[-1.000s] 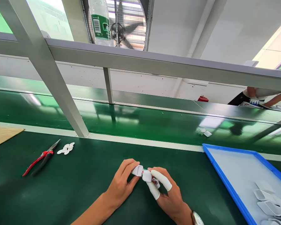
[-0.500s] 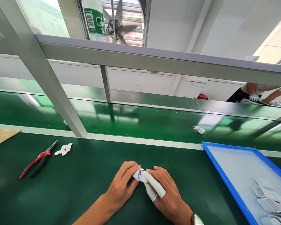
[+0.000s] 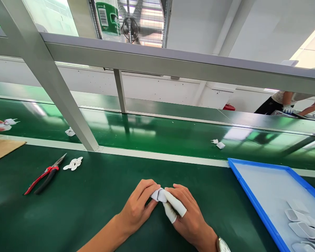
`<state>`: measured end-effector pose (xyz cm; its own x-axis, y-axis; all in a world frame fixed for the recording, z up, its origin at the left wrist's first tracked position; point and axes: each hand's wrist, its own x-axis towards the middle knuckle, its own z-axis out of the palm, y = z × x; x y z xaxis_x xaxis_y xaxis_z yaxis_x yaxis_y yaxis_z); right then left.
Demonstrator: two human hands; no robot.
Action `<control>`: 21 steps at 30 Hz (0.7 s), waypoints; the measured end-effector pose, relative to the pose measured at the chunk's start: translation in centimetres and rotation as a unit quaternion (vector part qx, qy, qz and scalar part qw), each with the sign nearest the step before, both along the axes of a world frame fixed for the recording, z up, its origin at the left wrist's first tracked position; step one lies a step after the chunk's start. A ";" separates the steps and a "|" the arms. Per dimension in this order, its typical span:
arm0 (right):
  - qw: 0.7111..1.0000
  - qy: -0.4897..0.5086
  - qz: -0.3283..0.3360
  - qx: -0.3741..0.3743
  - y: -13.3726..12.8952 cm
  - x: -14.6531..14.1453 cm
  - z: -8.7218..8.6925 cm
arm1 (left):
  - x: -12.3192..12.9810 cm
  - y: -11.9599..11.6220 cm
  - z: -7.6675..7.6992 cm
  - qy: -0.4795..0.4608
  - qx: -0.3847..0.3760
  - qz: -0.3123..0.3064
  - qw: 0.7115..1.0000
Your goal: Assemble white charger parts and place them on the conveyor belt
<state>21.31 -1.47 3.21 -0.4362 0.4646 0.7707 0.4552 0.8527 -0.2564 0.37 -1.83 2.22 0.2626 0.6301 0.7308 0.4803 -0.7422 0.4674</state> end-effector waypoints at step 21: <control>0.998 -0.012 0.020 -0.062 -0.4 -0.9 0.6 | 0.8 -0.5 -0.1 -0.013 -0.007 0.007 1.000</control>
<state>20.39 -1.83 3.86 -0.4741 0.5377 0.6972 0.4295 0.8325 -0.3500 1.21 -2.32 2.17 0.2350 0.6432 0.7287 0.4785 -0.7291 0.4893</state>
